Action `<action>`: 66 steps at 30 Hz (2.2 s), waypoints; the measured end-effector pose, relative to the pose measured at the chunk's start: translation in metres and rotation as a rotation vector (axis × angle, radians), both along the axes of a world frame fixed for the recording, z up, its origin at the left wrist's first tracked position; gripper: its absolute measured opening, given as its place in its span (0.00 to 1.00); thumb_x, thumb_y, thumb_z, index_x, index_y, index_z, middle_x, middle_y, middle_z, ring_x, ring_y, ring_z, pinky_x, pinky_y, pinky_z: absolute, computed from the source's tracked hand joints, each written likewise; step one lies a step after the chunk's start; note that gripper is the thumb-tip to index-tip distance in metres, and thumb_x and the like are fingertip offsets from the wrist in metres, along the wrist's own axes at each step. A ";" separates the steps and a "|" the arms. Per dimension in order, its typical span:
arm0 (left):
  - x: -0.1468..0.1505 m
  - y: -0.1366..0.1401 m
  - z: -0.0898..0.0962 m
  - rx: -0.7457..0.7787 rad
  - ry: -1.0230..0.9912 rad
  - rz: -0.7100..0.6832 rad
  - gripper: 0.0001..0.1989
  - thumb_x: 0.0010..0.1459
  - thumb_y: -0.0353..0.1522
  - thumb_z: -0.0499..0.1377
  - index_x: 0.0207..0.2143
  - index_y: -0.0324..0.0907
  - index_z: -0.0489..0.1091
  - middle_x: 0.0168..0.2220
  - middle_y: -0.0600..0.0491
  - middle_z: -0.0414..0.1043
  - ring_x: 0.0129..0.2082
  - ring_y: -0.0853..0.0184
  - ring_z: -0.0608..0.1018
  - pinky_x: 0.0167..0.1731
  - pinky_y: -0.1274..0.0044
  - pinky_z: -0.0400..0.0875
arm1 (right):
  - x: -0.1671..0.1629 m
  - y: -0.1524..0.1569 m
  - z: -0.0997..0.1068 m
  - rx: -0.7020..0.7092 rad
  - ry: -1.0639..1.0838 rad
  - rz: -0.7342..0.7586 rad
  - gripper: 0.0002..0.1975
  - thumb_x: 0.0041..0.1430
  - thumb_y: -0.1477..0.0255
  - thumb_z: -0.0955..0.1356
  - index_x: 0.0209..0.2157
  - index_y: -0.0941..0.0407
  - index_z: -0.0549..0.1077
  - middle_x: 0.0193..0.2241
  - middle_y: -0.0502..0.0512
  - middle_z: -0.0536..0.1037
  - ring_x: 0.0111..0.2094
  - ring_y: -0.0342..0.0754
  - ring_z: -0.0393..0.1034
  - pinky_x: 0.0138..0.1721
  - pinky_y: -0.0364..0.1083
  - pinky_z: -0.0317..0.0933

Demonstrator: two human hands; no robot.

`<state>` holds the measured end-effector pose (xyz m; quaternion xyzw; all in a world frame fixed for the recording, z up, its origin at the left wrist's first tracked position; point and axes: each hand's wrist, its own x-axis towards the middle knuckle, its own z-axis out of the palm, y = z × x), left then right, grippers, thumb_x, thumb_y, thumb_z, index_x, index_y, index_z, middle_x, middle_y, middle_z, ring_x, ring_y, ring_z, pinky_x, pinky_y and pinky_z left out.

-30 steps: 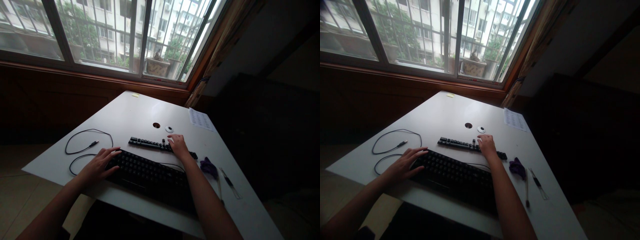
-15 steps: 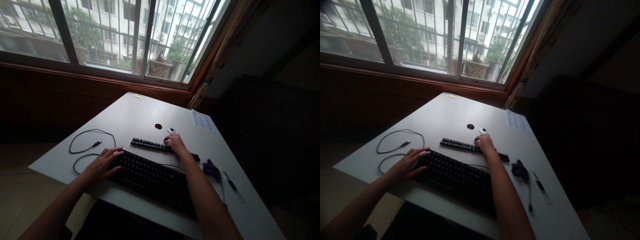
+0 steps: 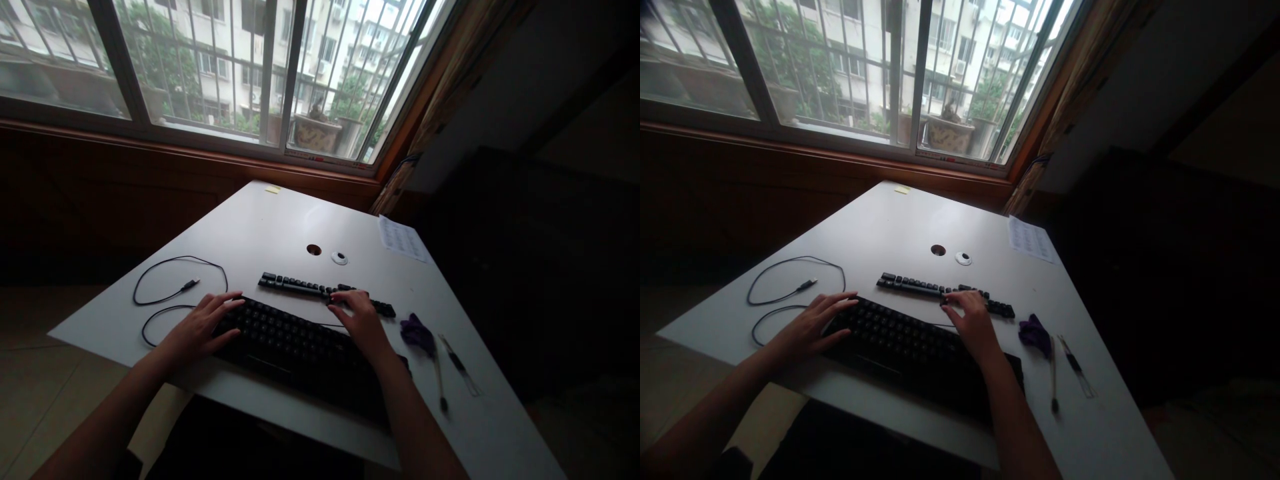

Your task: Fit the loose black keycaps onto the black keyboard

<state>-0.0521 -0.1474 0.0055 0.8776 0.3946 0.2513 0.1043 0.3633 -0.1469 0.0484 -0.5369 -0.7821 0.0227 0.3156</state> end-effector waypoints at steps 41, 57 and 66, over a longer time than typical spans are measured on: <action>0.000 0.000 0.002 -0.027 0.000 -0.007 0.26 0.71 0.43 0.57 0.68 0.53 0.58 0.69 0.48 0.60 0.58 0.52 0.70 0.57 0.57 0.71 | -0.038 -0.125 -0.032 0.156 -0.051 0.014 0.16 0.68 0.76 0.69 0.53 0.47 0.77 0.36 0.54 0.80 0.35 0.51 0.74 0.37 0.53 0.70; 0.000 0.000 0.003 -0.003 0.003 -0.002 0.26 0.70 0.42 0.58 0.68 0.53 0.59 0.69 0.49 0.61 0.58 0.52 0.70 0.58 0.57 0.72 | -0.035 -0.125 -0.039 0.167 -0.010 0.031 0.14 0.68 0.78 0.68 0.53 0.53 0.75 0.38 0.55 0.80 0.39 0.49 0.75 0.43 0.51 0.72; 0.000 0.000 0.003 -0.021 0.015 -0.005 0.26 0.71 0.43 0.57 0.68 0.53 0.58 0.70 0.49 0.60 0.58 0.52 0.70 0.58 0.56 0.71 | -0.036 -0.128 -0.038 0.191 0.043 -0.009 0.13 0.68 0.81 0.66 0.50 0.53 0.75 0.38 0.55 0.78 0.39 0.48 0.75 0.44 0.49 0.72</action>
